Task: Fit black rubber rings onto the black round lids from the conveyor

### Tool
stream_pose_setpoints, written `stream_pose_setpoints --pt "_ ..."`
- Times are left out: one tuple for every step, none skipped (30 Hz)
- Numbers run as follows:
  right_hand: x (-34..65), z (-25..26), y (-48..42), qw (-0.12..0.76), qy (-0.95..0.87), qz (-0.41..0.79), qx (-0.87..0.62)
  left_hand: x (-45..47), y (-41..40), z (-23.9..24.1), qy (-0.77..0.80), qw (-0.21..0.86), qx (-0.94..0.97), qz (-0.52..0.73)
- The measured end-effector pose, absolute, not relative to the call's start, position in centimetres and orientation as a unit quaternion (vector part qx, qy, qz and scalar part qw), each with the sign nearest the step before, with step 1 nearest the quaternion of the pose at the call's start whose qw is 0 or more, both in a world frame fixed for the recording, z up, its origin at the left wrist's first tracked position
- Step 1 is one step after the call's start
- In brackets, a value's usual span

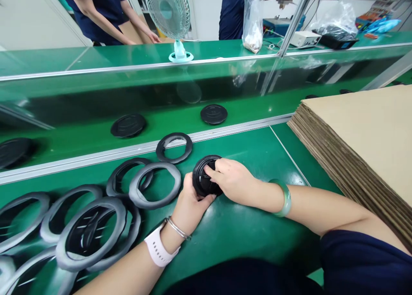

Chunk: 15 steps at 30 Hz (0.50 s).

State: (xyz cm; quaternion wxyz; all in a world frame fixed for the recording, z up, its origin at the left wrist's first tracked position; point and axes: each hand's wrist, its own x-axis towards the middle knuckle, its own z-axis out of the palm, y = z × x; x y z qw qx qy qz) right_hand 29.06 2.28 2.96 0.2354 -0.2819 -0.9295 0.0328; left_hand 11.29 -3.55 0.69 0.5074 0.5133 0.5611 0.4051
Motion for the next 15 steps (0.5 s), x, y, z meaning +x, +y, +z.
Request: stream_pose_setpoints --pt "29.1 3.0 2.3 0.262 -0.922 0.052 -0.280 11.3 -3.5 0.5 0.564 0.505 0.507 0.412" --pt "29.2 3.1 2.4 0.298 -0.908 0.076 -0.285 11.3 -3.4 0.4 0.566 0.503 0.498 0.424" --pt "29.3 3.1 2.5 0.337 -0.886 0.103 -0.302 11.3 -3.4 0.2 0.564 0.501 0.486 0.441" --pt "29.3 3.1 2.7 0.376 -0.856 0.134 -0.329 11.3 -3.3 0.1 0.559 0.502 0.474 0.459" --pt "29.4 2.9 2.9 0.405 -0.823 0.171 -0.359 11.3 -3.2 0.1 0.553 0.504 0.462 0.476" --pt "29.3 2.6 3.1 0.420 -0.792 0.215 -0.388 11.4 -3.2 0.0 0.548 0.508 0.453 0.486" --pt "29.3 2.3 3.4 0.420 -0.764 0.267 -0.411 11.5 -3.2 0.1 0.545 0.510 0.449 0.490" --pt "29.2 1.9 3.7 0.411 -0.741 0.321 -0.424 11.5 -3.2 0.2 0.545 0.509 0.453 0.488" --pt "29.0 1.4 3.9 0.398 -0.722 0.371 -0.428 11.5 -3.2 0.4 0.545 0.506 0.462 0.482" --pt "28.9 1.1 4.2 0.387 -0.707 0.410 -0.427 11.5 -3.3 0.5 0.542 0.505 0.474 0.476" --pt "28.8 0.7 4.3 0.382 -0.695 0.435 -0.426 11.5 -3.4 0.7 0.535 0.508 0.486 0.468" --pt "28.8 0.5 4.4 0.381 -0.688 0.447 -0.427 11.4 -3.4 0.8 0.525 0.514 0.497 0.462" --pt "28.7 0.4 4.5 0.381 -0.685 0.451 -0.428 11.3 -3.5 0.9 0.518 0.519 0.504 0.457" --pt "28.7 0.4 4.5 0.380 -0.686 0.450 -0.427 11.2 -3.5 1.0 0.517 0.519 0.509 0.452" --pt "28.6 0.5 4.4 0.377 -0.689 0.448 -0.428 11.1 -3.5 1.0 0.524 0.512 0.514 0.446"
